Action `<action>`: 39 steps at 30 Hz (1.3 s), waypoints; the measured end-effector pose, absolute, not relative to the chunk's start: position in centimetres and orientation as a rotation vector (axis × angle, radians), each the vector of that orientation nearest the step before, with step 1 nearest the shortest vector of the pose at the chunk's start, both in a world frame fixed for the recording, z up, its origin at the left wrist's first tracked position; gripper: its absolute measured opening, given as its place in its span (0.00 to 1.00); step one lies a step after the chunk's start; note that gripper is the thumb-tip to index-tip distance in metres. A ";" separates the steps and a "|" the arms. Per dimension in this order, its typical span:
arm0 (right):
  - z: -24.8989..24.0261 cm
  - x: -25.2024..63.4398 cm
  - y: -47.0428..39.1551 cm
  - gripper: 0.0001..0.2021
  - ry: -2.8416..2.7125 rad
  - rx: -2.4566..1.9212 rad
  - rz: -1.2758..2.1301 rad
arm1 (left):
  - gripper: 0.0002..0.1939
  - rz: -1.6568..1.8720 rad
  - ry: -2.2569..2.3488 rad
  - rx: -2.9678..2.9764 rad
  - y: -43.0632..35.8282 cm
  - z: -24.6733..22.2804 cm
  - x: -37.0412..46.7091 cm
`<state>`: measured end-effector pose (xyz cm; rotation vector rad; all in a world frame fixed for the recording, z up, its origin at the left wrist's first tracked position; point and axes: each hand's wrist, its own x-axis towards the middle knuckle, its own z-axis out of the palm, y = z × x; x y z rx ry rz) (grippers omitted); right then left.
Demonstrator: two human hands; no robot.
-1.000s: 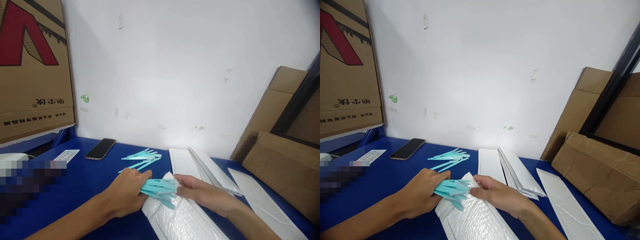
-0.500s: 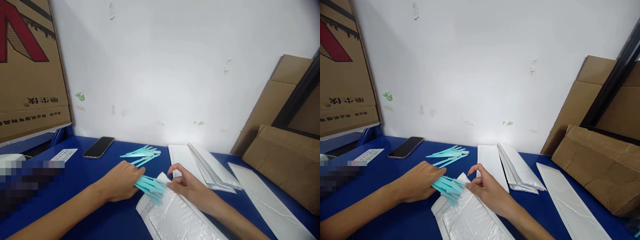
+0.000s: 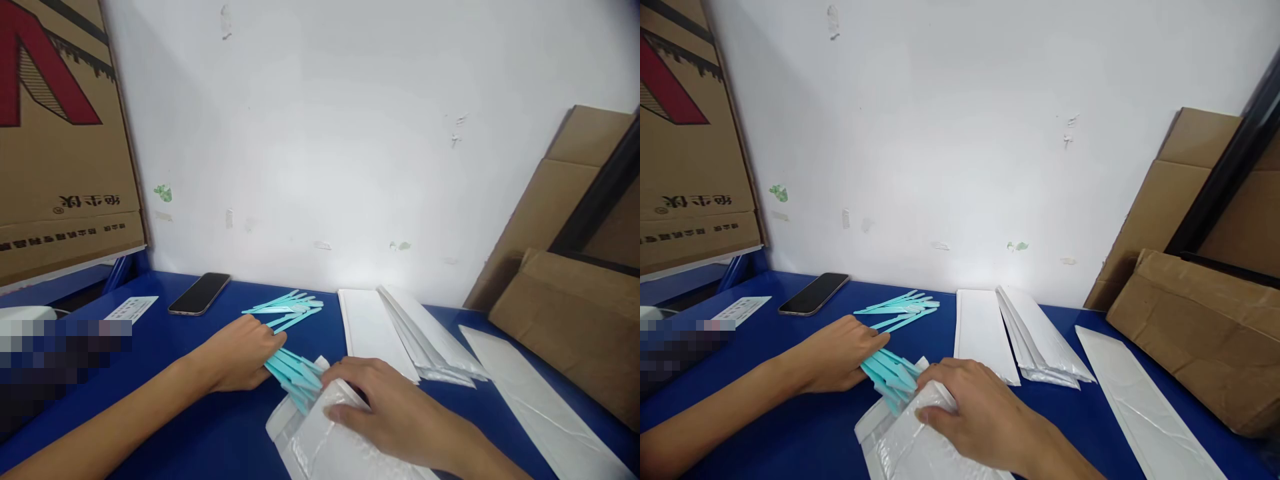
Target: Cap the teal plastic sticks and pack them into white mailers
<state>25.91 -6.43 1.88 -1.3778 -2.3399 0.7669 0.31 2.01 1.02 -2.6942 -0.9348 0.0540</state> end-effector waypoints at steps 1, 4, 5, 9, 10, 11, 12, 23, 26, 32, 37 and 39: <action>2.0 25.9 -6.6 0.12 -2.375 -1.380 0.748 | 0.02 0.052 -0.921 -2.691 2.0 0.9 0.3; 2.1 26.0 -6.7 0.10 -2.408 -1.426 0.799 | 0.02 0.049 -0.899 -2.674 2.1 0.6 0.3; 2.1 26.1 -6.7 0.09 -2.397 -1.427 0.830 | 0.02 0.057 -0.894 -2.670 2.1 0.5 0.3; 1.8 26.3 -6.4 0.05 -2.309 -1.336 0.945 | 0.02 0.082 -0.874 -2.660 2.1 0.3 0.5; 1.7 26.3 -6.3 0.05 -2.288 -1.310 0.963 | 0.02 0.077 -0.866 -2.663 2.0 0.3 0.5; 1.6 26.3 -6.2 0.05 -2.272 -1.287 0.972 | 0.02 0.071 -0.854 -2.672 2.0 0.2 0.5; 1.6 26.3 -6.1 0.05 -2.262 -1.266 0.977 | 0.02 0.065 -0.840 -2.684 2.0 0.2 0.6; 1.4 25.8 -5.8 0.10 -2.108 -1.220 1.122 | 0.02 0.020 -0.708 -2.686 1.3 0.3 1.2; 1.3 25.5 -5.9 0.08 -2.071 -1.215 1.120 | 0.03 -0.006 -0.656 -2.687 0.9 0.3 1.4; 0.5 24.9 -5.9 0.13 -1.985 -1.226 1.196 | 0.14 -0.049 -0.560 -2.670 0.2 0.0 1.6; 0.2 24.6 -6.0 0.12 -1.933 -1.232 1.177 | 0.17 -0.113 -0.505 -2.640 -0.4 -0.2 1.8; 0.2 24.5 -6.1 0.10 -1.928 -1.232 1.150 | 0.17 -0.143 -0.501 -2.643 -0.5 -0.2 1.9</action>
